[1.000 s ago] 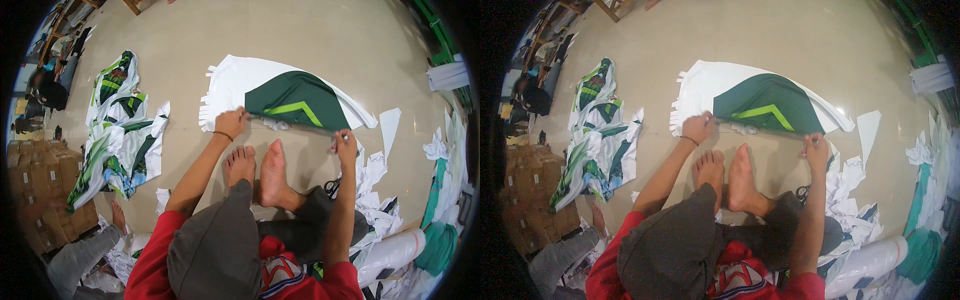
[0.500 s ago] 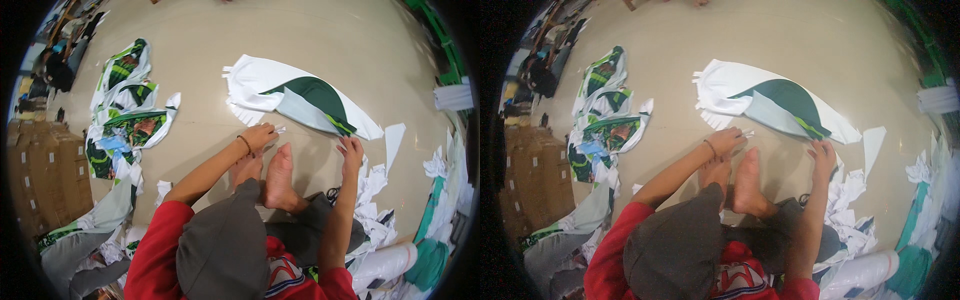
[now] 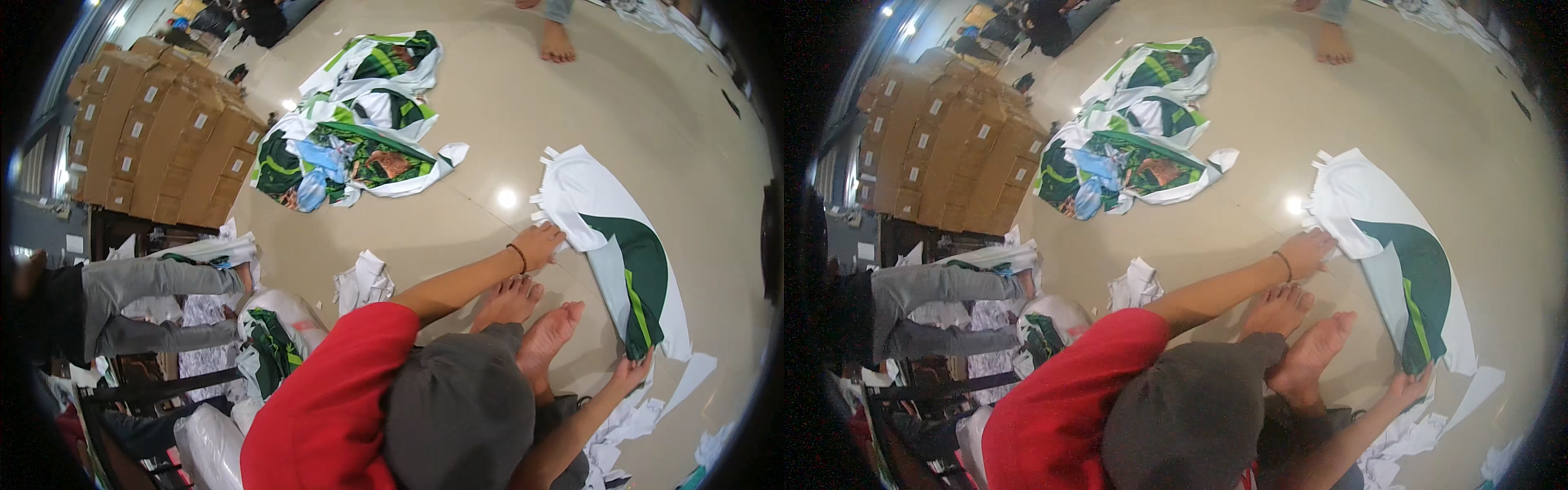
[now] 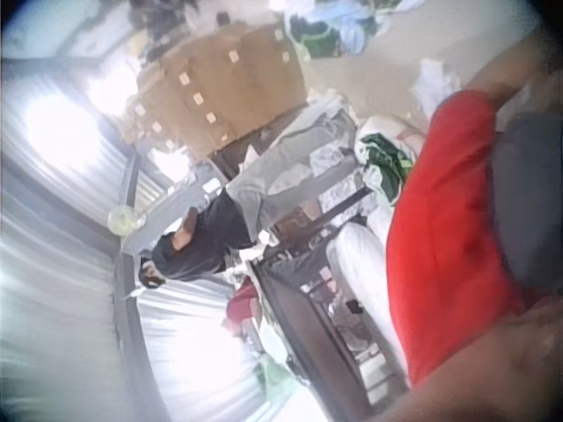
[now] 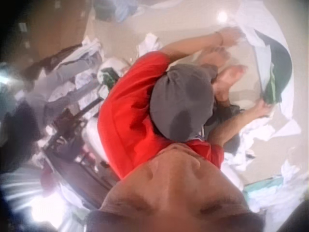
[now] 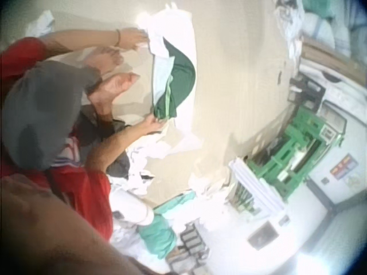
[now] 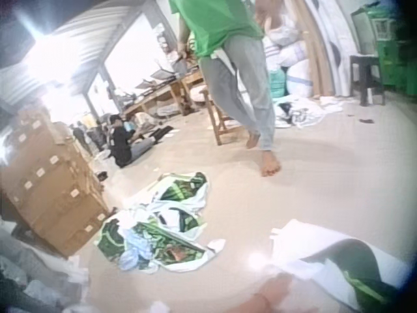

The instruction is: The person sits on the floor and uses scissors to cut a green and white patterned fabric into specific shapes. They repeatedly trim the edges, adjust the fabric, and discard the cut-off pieces.

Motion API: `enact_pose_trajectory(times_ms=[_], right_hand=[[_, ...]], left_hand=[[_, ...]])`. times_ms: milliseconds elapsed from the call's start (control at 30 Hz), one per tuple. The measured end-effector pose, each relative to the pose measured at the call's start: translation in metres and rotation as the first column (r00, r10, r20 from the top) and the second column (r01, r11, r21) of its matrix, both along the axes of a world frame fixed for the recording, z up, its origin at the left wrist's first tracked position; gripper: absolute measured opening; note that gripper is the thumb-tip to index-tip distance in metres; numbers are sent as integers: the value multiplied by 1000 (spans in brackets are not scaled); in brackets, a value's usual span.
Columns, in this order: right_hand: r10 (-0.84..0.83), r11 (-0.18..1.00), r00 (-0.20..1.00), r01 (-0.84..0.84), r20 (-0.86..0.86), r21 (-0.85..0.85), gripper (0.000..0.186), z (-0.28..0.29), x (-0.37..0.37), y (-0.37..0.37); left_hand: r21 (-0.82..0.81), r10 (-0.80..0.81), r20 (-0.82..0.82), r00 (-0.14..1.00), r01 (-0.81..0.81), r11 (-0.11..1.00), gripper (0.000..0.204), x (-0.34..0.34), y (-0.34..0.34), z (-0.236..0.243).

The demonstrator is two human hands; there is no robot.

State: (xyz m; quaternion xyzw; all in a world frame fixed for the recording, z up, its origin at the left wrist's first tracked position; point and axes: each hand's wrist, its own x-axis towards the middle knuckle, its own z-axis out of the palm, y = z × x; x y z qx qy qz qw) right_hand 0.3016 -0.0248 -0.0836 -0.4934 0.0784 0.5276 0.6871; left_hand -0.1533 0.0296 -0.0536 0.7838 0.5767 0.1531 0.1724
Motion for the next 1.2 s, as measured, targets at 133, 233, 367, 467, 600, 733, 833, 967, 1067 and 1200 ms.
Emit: enact_pose_trajectory(times_ms=[133,233,367,467,600,733,833,967,1067,1200], right_hand=[[113,985,993,-109,-22,131,40,10,33,-4],[-6,982,984,-27,177,189,32,56,65,-11],[-49,938,973,-32,224,344,40,115,92,9],[18,825,981,-123,193,551,39,132,126,42],[253,705,948,-316,192,634,40,135,108,127],[63,680,962,-236,265,694,42,202,102,147],[4,738,964,-183,267,650,43,217,107,132],[33,820,929,-236,369,521,47,168,108,96],[111,893,875,-296,472,338,49,103,124,63],[259,934,731,-357,632,30,42,79,43,8]], left_hand=[[22,42,-40,998,-41,999,28,-33,-5,-27],[32,209,17,978,-209,977,16,-54,2,10],[222,361,529,768,-535,815,19,-80,35,88],[-230,438,841,317,-523,821,22,-72,84,143],[-111,325,902,283,-574,811,8,-99,149,142],[139,-55,980,192,-457,878,15,-97,168,195],[216,-110,961,255,-438,873,17,-106,143,218],[91,-2,964,267,-321,943,17,-123,95,181],[-192,280,935,215,-357,914,22,-120,82,120],[-302,506,671,542,-424,854,26,-120,59,60]])
